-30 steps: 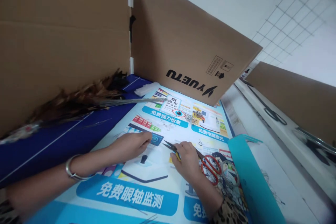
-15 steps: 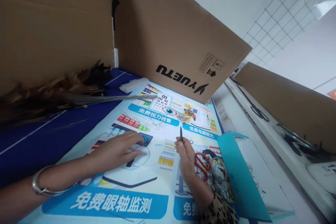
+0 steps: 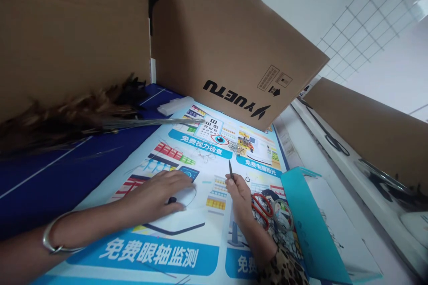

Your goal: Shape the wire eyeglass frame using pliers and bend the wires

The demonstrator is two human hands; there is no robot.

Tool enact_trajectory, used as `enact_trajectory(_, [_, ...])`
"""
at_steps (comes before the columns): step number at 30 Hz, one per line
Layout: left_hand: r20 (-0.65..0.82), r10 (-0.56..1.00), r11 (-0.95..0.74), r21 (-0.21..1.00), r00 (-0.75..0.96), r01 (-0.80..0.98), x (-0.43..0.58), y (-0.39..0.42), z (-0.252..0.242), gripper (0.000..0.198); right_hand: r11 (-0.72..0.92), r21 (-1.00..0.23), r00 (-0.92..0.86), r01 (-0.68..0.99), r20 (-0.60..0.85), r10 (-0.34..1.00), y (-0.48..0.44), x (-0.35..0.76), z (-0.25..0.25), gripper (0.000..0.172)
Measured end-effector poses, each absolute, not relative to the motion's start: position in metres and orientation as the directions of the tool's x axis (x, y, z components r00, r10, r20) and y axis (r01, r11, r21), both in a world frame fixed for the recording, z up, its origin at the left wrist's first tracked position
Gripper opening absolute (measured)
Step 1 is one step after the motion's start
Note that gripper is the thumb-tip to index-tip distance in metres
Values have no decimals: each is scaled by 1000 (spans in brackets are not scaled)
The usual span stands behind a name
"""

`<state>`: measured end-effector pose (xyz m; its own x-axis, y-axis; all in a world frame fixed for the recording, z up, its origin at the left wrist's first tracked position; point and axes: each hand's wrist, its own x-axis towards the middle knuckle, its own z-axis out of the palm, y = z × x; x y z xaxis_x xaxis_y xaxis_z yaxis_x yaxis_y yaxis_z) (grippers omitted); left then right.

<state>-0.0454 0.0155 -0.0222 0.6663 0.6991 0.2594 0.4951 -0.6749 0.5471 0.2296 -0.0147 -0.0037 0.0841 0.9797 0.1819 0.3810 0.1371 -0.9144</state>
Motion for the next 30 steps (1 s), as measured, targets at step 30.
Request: enact_trajectory(30, [411, 631, -771, 427, 658, 472, -32, 3, -22, 32, 451, -380, -305, 807, 385, 871, -25, 213, -7, 21])
